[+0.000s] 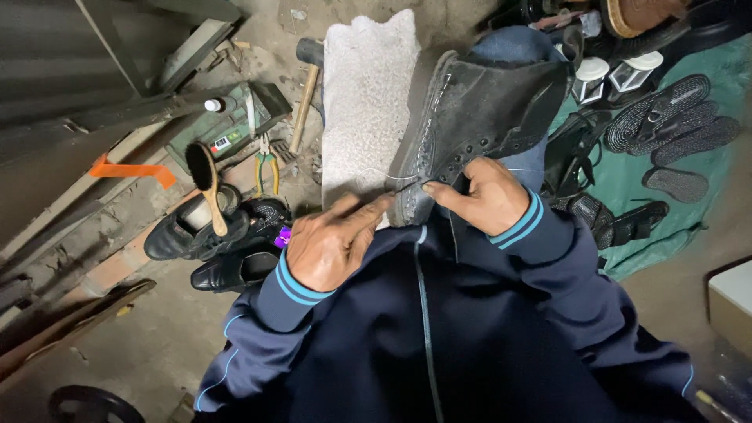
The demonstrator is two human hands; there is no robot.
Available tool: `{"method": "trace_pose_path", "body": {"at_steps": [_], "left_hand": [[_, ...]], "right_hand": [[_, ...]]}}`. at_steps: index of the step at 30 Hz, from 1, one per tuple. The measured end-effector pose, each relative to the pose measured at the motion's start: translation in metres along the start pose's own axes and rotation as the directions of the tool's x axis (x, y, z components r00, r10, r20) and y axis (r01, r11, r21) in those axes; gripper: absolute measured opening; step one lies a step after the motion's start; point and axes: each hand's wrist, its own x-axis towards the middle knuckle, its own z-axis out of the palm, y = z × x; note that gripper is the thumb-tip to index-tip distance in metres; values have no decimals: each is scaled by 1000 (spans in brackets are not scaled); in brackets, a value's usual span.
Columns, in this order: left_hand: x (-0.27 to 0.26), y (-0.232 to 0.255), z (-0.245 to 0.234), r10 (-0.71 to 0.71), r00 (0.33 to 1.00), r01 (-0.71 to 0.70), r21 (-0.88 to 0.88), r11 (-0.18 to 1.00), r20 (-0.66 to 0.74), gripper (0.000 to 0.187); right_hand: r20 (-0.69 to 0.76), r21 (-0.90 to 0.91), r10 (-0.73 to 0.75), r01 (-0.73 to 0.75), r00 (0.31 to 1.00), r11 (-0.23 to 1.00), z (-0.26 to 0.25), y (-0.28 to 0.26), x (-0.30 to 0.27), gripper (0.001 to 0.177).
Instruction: The person sews a black boot using a needle and thread, repeatedly passing the needle through the upper part of the boot and pulling the thread tight. The boot is held on the person's lap during the process.
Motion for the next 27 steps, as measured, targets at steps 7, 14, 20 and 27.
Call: {"method": "trace_pose_path", "body": {"at_steps": [7,14,20,27], "left_hand": [[5,6,-6,14,999,-17,53,998,42,29],[7,9,-5,34,999,-38,117,992,29,32],[15,20,-4,-46,985,3,256,967,164,44],[38,60,-10,30,982,-123,514,849,185,26]], "right_hand": [[-8,-13,3,-3,1000,1000,2,5,0,25],[-27,-26,-1,1,1000,1000,3,8,1,24],[-44,-33,-6,5,999,999,9,8,2,22],[-65,-37,-15,13,998,999,14,9,2,21]]}}
